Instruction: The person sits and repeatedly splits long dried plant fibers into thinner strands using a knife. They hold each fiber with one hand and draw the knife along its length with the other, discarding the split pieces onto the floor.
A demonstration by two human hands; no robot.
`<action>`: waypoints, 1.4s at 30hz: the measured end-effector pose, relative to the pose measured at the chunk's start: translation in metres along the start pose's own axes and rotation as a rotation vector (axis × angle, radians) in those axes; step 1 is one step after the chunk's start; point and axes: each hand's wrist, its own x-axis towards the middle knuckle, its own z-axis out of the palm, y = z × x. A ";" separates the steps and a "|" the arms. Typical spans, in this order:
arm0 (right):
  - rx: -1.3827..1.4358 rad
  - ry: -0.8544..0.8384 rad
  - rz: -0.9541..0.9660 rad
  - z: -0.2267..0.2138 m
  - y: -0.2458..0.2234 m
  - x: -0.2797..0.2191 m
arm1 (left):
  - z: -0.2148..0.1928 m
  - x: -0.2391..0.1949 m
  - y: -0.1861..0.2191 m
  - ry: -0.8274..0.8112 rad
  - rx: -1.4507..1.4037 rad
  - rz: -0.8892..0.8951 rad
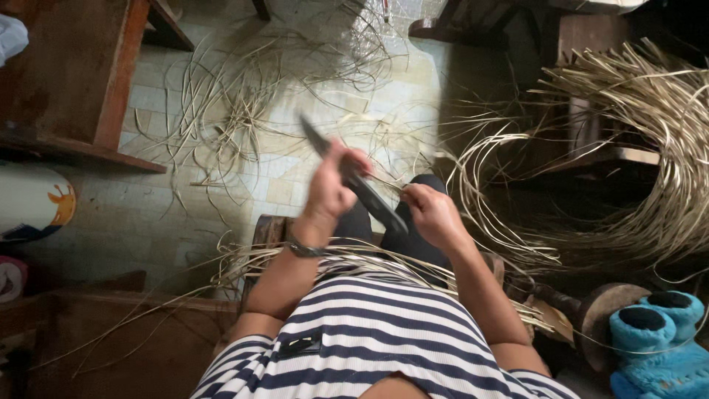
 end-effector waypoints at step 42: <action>1.241 0.106 0.000 -0.021 -0.025 0.011 | -0.007 -0.004 -0.027 -0.303 0.579 0.436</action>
